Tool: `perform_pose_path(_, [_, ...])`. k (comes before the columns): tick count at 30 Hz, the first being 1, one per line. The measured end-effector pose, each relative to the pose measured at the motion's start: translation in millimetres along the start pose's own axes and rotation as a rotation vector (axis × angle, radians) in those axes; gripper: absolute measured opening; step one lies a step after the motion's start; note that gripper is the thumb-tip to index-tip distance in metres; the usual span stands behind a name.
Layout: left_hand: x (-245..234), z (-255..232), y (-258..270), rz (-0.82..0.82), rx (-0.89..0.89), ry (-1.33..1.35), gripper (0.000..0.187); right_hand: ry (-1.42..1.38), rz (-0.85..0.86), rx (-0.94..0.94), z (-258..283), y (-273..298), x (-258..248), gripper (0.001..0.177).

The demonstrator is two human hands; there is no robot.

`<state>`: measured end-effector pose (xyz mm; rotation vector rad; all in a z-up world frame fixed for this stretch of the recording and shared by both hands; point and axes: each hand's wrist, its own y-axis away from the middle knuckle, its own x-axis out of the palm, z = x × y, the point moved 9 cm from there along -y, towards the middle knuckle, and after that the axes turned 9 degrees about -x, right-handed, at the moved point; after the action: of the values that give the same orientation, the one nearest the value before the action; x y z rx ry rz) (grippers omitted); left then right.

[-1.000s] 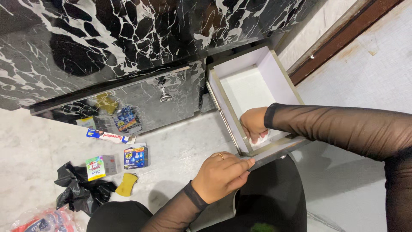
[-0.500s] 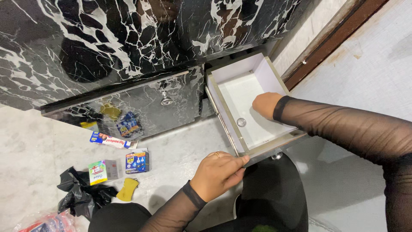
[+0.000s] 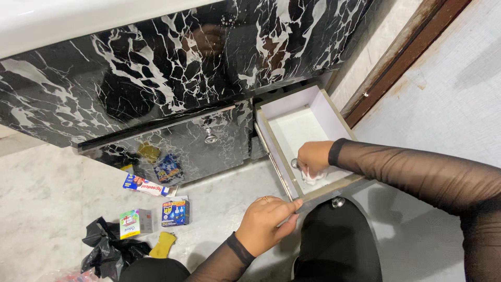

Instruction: The person picks up boxes of household products and a sponge from the bathroom floor, clears out a drawer under the sink, and then stacks rolls of toilet paper into the drawer.

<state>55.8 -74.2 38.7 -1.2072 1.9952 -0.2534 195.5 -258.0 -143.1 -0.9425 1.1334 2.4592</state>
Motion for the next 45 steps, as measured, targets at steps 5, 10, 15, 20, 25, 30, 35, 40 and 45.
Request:
perform_pose_path(5, [2,-2,2,0.033,-0.046,-0.019,0.035,-0.125,0.15,0.13,-7,5,21,0.026])
perform_pose_path(10, [-5,-11,0,0.015,-0.034,-0.005,0.033,0.296,0.081,0.274,-25,15,-1,0.022])
perform_pose_path(15, [-3,-14,-2,0.063,-0.057,-0.032,0.033,0.498,0.002,0.291,-35,23,-16,0.019])
perform_pose_path(20, [-2,-16,-7,0.081,-0.05,-0.027,0.034,0.211,0.309,0.243,-22,17,7,0.014])
perform_pose_path(25, [2,-14,-11,0.093,-0.079,-0.008,0.033,0.467,-0.483,0.094,-18,18,-132,0.008])
perform_pose_path(30, [13,-12,-15,0.121,-0.097,-0.073,0.033,0.554,-0.549,0.094,-38,-7,-134,0.012])
perform_pose_path(35, [15,-11,-17,0.113,-0.067,-0.067,0.033,0.649,-0.673,0.011,-70,-28,-128,0.012])
perform_pose_path(40, [17,-6,-26,0.208,-0.12,0.002,0.03,0.584,-0.74,-0.074,-67,-21,-125,0.013])
perform_pose_path(45, [9,14,-53,0.283,-0.097,-0.026,0.027,0.231,-0.324,-0.04,-38,-32,-99,0.021])
